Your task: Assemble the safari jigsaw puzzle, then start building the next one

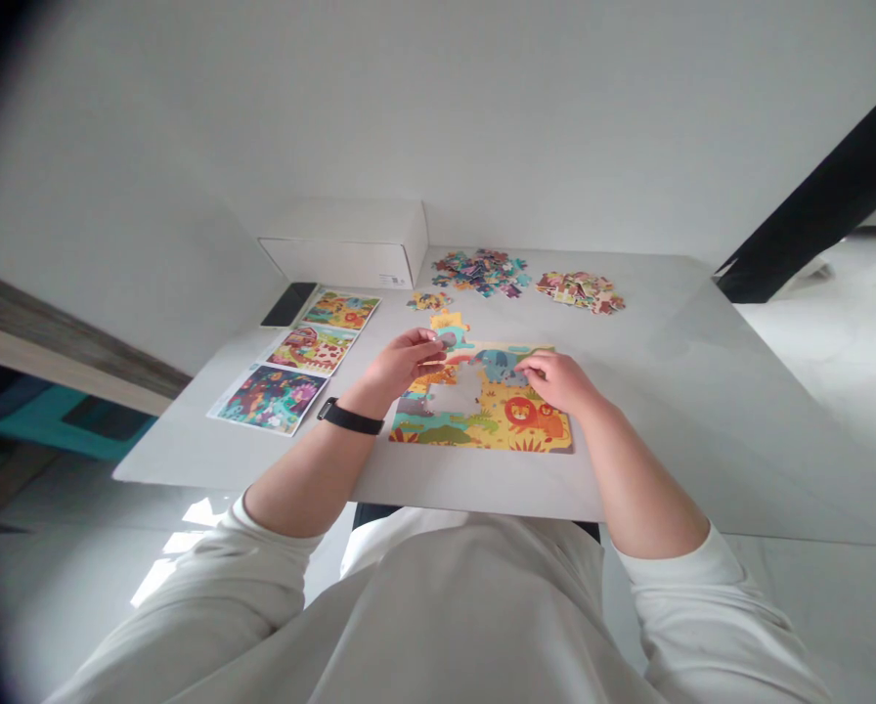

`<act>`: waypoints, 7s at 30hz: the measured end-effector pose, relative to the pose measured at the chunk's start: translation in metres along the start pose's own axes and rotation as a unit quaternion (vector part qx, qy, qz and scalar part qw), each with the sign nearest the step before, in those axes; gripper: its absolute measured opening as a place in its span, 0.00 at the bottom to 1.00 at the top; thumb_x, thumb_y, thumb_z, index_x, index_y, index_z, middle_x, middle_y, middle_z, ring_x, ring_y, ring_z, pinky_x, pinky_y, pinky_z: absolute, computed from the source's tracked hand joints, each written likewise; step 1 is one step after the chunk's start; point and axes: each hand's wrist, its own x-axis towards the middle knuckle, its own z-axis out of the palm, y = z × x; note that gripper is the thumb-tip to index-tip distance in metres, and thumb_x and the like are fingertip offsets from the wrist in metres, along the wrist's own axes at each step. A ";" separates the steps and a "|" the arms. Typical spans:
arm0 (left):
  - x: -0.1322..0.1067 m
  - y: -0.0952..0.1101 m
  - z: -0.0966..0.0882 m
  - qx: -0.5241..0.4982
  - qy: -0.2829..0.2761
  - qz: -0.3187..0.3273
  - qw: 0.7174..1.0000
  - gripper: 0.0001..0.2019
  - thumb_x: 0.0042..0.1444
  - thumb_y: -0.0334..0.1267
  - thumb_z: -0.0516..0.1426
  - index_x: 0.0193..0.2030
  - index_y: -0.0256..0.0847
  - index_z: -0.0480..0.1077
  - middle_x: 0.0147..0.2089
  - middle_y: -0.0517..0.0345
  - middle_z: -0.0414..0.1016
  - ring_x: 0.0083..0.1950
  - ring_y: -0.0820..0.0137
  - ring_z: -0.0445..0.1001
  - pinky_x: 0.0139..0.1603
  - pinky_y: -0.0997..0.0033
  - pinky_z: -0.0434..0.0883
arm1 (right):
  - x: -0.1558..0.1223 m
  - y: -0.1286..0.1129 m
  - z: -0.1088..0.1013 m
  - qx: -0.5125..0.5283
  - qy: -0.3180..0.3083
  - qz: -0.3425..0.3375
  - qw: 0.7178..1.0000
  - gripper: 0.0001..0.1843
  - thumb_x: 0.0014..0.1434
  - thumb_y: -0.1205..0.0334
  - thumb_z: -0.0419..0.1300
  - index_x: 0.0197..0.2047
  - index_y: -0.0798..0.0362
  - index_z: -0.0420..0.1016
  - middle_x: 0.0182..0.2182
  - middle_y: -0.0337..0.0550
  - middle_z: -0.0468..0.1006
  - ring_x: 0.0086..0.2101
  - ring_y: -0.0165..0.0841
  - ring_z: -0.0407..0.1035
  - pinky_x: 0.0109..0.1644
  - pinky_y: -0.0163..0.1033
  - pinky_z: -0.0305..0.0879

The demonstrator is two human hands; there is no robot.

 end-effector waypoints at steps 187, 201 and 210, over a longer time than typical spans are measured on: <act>-0.009 0.016 -0.032 0.695 -0.012 0.061 0.716 0.11 0.66 0.42 0.60 0.51 0.45 0.80 0.46 0.54 0.86 0.44 0.64 0.82 0.44 0.70 0.73 | 0.021 -0.078 0.042 -0.033 -0.057 -0.161 0.985 0.10 0.70 0.63 0.66 0.49 0.46 0.90 0.49 0.48 0.86 0.50 0.43 0.78 0.60 0.52 0.72; 0.043 0.046 -0.070 0.641 0.184 0.079 0.741 0.17 0.66 0.41 0.60 0.59 0.42 0.78 0.53 0.51 0.85 0.52 0.62 0.81 0.54 0.67 0.73 | 0.015 -0.015 -0.027 -0.059 0.074 0.012 0.995 0.12 0.70 0.59 0.62 0.48 0.47 0.90 0.45 0.46 0.88 0.45 0.43 0.80 0.52 0.48 0.75; 0.104 0.061 -0.072 0.705 0.168 0.035 0.688 0.26 0.65 0.45 0.63 0.67 0.39 0.75 0.63 0.42 0.81 0.62 0.53 0.79 0.61 0.61 0.74 | 0.016 -0.019 -0.019 -0.048 0.045 0.017 0.998 0.11 0.70 0.61 0.63 0.47 0.48 0.89 0.45 0.47 0.87 0.43 0.42 0.81 0.51 0.47 0.74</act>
